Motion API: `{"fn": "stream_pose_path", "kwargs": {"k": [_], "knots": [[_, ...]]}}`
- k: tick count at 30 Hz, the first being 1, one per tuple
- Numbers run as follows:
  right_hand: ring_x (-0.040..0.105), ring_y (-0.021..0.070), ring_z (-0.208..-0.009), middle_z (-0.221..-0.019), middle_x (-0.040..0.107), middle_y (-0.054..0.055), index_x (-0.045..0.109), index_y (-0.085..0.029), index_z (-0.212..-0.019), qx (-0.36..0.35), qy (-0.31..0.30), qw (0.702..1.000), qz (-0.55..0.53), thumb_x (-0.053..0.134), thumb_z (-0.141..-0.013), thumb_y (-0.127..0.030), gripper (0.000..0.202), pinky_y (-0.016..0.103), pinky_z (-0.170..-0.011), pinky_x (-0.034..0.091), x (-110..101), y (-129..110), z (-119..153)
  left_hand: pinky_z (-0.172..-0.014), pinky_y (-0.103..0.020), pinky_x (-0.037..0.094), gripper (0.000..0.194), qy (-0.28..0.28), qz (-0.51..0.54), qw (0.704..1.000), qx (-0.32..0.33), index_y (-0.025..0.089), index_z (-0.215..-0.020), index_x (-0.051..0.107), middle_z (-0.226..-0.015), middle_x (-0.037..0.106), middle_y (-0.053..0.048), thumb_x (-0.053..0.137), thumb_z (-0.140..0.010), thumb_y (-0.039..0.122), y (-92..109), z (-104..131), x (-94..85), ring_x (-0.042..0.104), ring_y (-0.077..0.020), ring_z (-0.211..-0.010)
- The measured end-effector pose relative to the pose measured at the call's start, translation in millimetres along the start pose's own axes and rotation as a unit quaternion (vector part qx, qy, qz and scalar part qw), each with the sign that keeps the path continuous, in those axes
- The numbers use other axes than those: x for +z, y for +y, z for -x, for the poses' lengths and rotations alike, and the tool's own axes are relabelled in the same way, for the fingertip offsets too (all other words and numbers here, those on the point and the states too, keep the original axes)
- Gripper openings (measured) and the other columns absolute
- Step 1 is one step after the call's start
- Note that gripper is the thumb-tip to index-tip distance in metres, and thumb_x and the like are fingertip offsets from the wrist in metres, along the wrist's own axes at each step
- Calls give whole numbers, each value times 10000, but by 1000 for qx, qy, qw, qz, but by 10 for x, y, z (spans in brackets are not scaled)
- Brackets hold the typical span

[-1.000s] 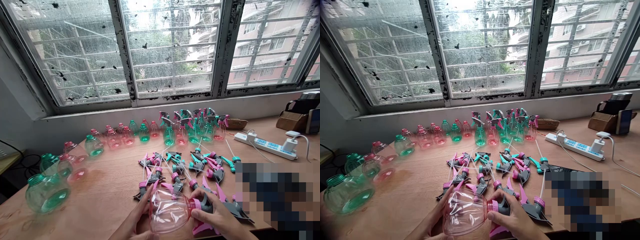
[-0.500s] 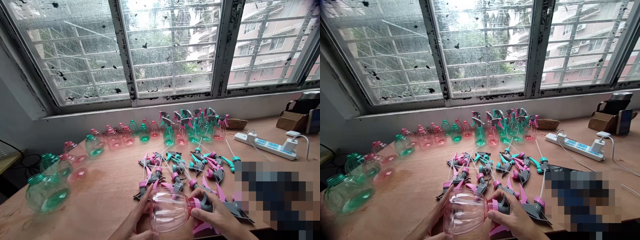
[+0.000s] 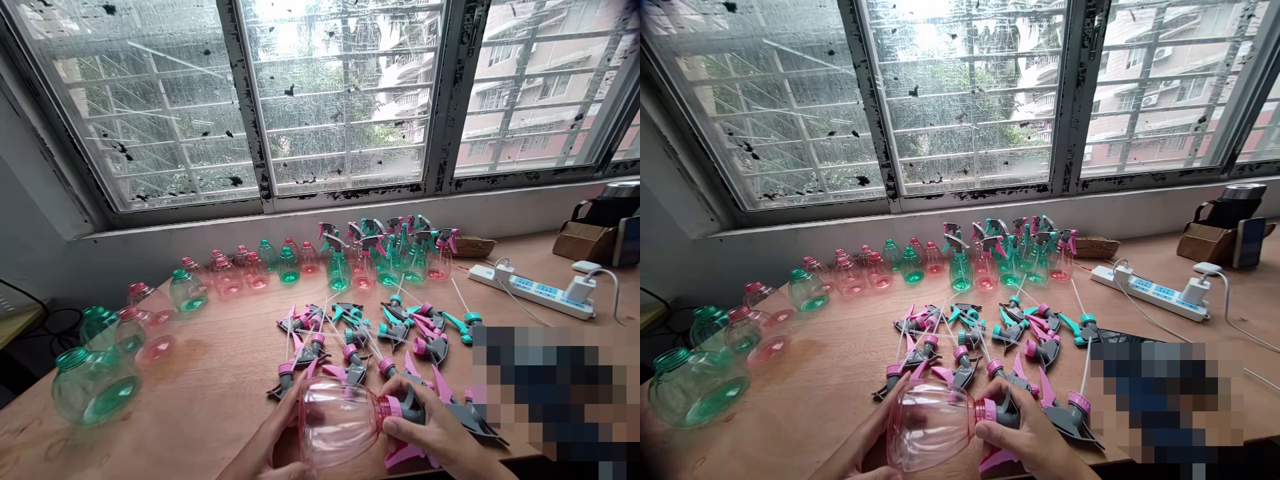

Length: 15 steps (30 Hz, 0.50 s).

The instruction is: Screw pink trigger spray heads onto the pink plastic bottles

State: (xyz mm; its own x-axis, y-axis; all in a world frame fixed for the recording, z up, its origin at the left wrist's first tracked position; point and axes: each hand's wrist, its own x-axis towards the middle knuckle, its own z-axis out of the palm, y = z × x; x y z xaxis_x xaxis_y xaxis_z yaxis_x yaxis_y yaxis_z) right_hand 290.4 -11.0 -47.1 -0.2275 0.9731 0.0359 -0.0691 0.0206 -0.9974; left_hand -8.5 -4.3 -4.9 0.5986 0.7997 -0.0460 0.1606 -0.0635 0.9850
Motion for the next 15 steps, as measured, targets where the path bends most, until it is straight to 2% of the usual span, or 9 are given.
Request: {"fn": "stream_pose_path", "kwargs": {"k": [4,7,9,11,15], "knots": [[625,162,-618,-688,698,-14,629,-194,-885,-6,-13,1000,-7,832,-772,-496,381,253,-593,471,6,-32,-1,-1285,-439,143,948,10,-20,1000,2,403,-1597,68,-1705,249,8,713,-903,434,-26,-3,13,28,-303,-1594],[632,157,-617,-694,696,-21,634,-193,-886,-14,-7,1000,-3,836,-772,-489,376,243,-584,473,11,-55,5,-1278,-453,161,992,6,-21,999,32,422,-1590,53,-1720,194,4,741,-875,454,-33,-18,17,128,-317,-1585],[653,157,-604,-678,711,-21,621,-192,-889,4,-17,1000,-18,838,-773,-486,383,244,-592,486,13,-55,9,-1268,-474,191,997,-12,-8,999,48,424,-1589,72,-1729,144,1,737,-852,520,-24,-27,10,224,-341,-1561],[674,157,-594,-666,735,-13,609,-190,-891,28,-31,998,-38,847,-769,-482,397,245,-603,497,12,-39,11,-1260,-484,220,957,-28,-4,998,48,418,-1589,137,-1728,151,3,715,-842,575,-12,-31,0,252,-357,-1550],[705,157,-596,-646,772,2,610,-187,-904,50,-40,996,-58,861,-759,-485,415,231,-602,506,7,12,14,-1259,-454,241,857,4,-45,998,43,442,-1577,200,-1704,259,19,706,-887,488,-37,-16,-7,234,-332,-1560]]}}
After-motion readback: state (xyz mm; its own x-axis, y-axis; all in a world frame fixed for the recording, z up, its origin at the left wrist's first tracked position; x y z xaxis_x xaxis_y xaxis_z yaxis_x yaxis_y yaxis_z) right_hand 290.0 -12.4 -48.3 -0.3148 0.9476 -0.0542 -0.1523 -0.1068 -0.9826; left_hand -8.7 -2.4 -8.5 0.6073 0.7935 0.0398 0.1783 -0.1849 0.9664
